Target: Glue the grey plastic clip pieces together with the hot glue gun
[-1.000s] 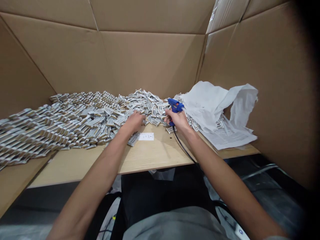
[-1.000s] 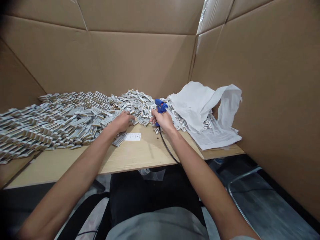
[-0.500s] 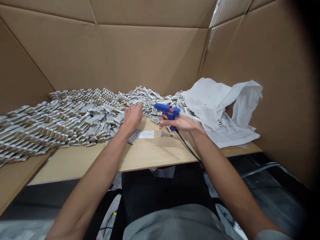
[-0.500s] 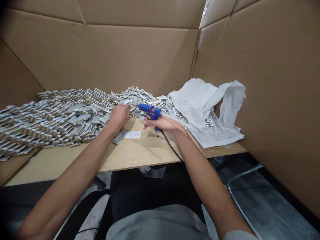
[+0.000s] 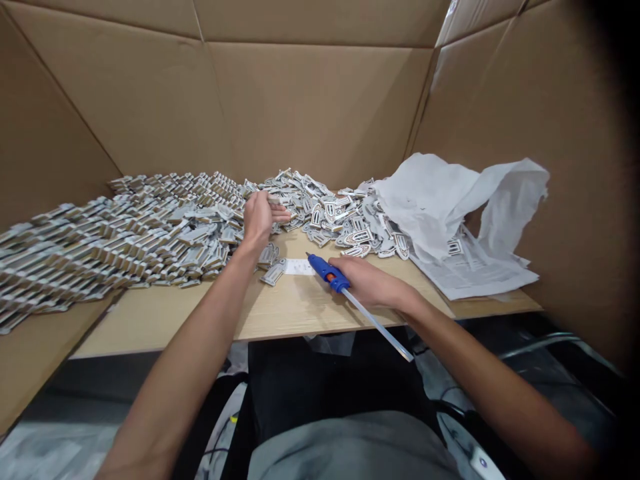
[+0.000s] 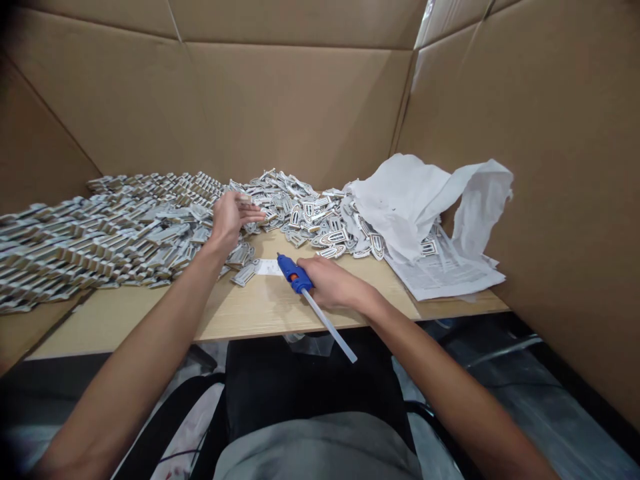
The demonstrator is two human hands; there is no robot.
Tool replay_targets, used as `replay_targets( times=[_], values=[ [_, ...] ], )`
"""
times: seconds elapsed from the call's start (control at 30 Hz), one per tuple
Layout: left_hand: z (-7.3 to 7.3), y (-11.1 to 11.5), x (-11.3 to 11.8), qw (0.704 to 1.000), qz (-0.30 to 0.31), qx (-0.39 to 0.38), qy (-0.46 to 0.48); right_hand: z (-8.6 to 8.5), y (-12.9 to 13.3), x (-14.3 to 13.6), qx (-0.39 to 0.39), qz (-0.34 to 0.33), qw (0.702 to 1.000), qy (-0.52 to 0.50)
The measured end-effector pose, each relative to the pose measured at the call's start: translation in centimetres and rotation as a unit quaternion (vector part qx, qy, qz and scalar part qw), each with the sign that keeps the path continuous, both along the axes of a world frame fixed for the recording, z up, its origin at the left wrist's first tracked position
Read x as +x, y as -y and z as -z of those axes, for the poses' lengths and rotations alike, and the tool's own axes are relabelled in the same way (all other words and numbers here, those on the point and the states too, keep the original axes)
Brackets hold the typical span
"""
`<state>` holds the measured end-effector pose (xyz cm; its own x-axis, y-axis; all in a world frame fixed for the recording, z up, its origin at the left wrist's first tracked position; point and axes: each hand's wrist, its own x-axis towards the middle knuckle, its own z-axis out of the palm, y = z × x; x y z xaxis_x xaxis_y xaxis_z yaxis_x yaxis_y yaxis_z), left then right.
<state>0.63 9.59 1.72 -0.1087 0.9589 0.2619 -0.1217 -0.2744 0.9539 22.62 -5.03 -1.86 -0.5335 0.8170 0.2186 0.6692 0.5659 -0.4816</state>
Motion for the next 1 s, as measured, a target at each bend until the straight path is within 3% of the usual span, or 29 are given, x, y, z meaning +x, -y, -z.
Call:
replay_targets(
  times=[0.13, 0.3, 0.43, 0.6, 0.77, 1.0],
  values=[
    [0.0, 0.7, 0.1, 1.000, 0.026, 0.000, -0.013, -0.3, -0.1, 0.5, -0.015, -0.001, 0.999, -0.045],
    [0.4, 1.8, 0.7, 0.993, 0.084, 0.017, -0.079, -2.6, -3.2, 0.5, -0.045, 0.076, 0.968, -0.235],
    [1.1, 2.2, 1.4, 0.978, 0.139, 0.027, -0.151, -3.9, -7.4, -0.6, 0.085, 0.168, 0.946, -0.263],
    [1.5, 2.7, 2.0, 0.956, 0.214, 0.019, -0.201, -2.4, -9.3, -1.6, 0.111, 0.217, 0.929, -0.278],
    [1.4, 3.2, 2.6, 0.949, 0.221, 0.033, -0.222, -1.6, -8.4, -1.2, 0.146, 0.198, 0.934, -0.259],
    [2.4, 1.9, 2.5, 0.940, 0.230, 0.105, -0.229, -0.7, -8.8, -0.5, 0.167, 0.153, 0.934, -0.276]
  ],
)
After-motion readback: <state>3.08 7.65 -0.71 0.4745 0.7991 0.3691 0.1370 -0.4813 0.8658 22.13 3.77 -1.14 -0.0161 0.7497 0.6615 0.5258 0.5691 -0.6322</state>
